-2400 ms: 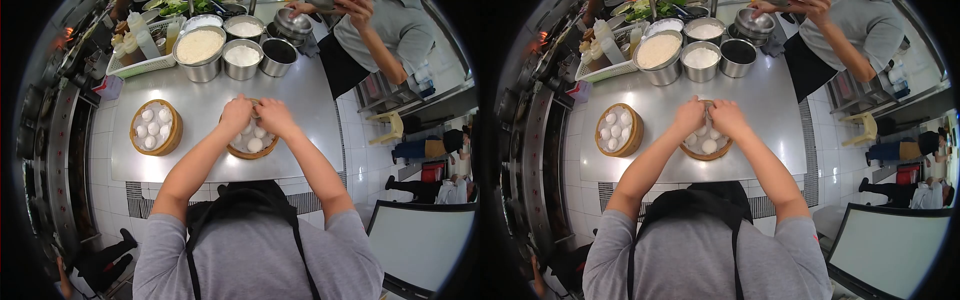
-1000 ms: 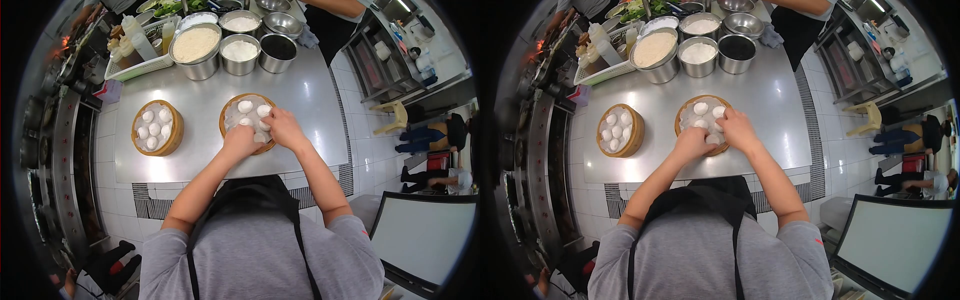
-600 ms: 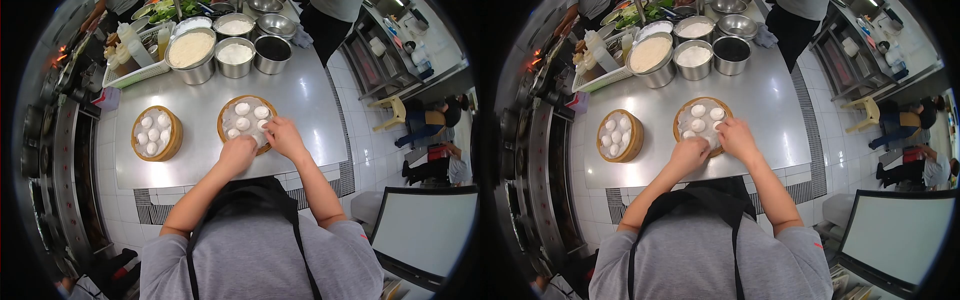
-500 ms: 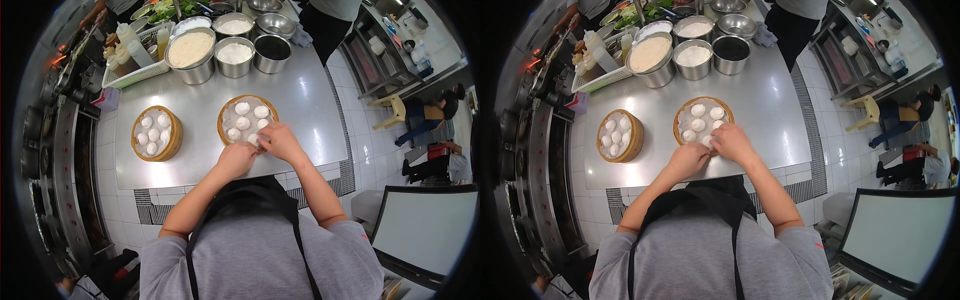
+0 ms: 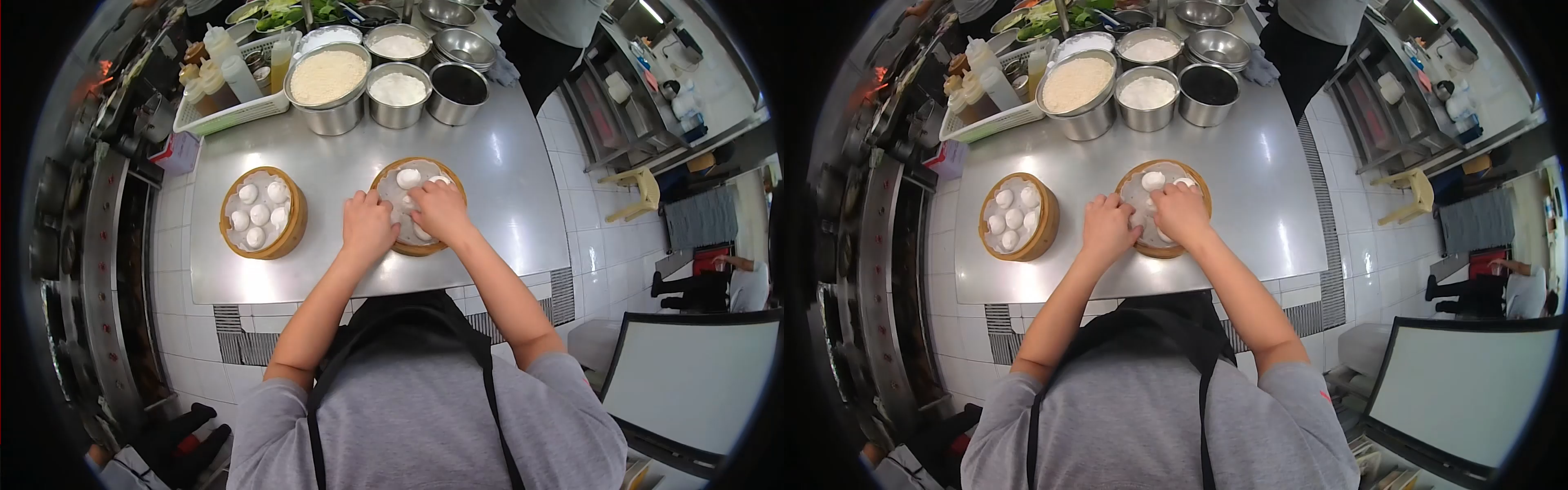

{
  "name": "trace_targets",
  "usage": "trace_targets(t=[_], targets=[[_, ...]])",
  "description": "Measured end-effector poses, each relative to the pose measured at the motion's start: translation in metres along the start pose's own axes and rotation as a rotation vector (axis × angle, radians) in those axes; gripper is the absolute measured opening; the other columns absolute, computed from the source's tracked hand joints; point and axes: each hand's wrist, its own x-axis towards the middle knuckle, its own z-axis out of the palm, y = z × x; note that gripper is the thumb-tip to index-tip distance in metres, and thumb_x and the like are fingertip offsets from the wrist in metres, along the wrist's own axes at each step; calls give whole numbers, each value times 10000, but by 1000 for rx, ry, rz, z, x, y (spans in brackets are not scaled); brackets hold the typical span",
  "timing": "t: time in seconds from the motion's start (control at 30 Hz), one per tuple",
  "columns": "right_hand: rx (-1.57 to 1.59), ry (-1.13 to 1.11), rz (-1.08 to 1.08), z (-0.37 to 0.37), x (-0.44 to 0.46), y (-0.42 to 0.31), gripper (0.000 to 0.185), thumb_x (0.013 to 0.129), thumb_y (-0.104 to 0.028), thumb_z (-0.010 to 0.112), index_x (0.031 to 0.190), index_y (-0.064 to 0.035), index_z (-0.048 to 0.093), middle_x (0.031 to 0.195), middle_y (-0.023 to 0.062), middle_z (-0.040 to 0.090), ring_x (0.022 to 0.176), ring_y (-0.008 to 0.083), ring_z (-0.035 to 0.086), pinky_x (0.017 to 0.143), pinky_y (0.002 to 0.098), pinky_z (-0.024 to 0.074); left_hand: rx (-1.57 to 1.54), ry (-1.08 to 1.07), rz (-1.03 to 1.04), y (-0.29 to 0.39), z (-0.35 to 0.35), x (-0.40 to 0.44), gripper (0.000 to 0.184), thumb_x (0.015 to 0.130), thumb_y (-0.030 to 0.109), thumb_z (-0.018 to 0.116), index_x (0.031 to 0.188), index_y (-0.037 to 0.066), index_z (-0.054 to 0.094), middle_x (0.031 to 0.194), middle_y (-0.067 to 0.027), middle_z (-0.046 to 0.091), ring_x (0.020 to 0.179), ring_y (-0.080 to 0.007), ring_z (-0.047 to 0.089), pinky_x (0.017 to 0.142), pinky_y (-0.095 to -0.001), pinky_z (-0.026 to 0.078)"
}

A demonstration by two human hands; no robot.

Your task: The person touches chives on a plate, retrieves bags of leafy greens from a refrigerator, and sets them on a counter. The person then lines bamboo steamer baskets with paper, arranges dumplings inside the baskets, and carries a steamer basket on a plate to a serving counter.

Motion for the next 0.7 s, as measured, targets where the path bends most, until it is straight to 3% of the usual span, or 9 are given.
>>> trace_targets(t=[0.13,0.2,0.23,0.3,0.4,0.7], targets=[[51,11,74,-16,-6,0,273,712,-182,662,972,-103,640,900,101,606,888,290,568,797,403,443,-92,-26,22,-2,-5,13,220,648,208,703,825,82,671,919,-58,577,865,-243,522,759,-376,414],[156,79,152,-20,-3,14,262,717,-163,652,971,-100,642,896,105,605,882,296,568,790,398,451,-230,197,186,-5,4,40,192,676,146,659,856,79,662,914,-51,579,877,-238,522,773,-380,414],[263,150,229,-22,-1,21,252,723,-145,641,970,-96,645,893,109,603,877,303,569,782,393,459,-232,196,186,-6,9,53,192,676,146,659,856,79,662,914,-51,579,877,-238,522,773,-380,414],[184,70,234,-29,-3,36,244,722,-134,637,963,-93,649,899,110,604,869,305,568,774,390,465,-120,69,368,-9,17,76,230,681,84,620,908,89,656,922,-48,586,892,-233,525,787,-377,414],[79,14,186,-23,-5,46,236,719,-126,636,952,-91,657,910,107,607,862,300,570,766,390,467,38,-60,410,-16,24,86,258,667,84,620,922,98,653,916,-49,590,898,-234,528,794,-370,413],[166,101,165,-16,-1,35,221,715,-149,647,928,-93,662,853,91,623,876,284,566,786,393,452,95,-101,340,-16,7,76,266,650,133,651,913,98,652,938,-49,598,933,-230,523,825,-370,405]])
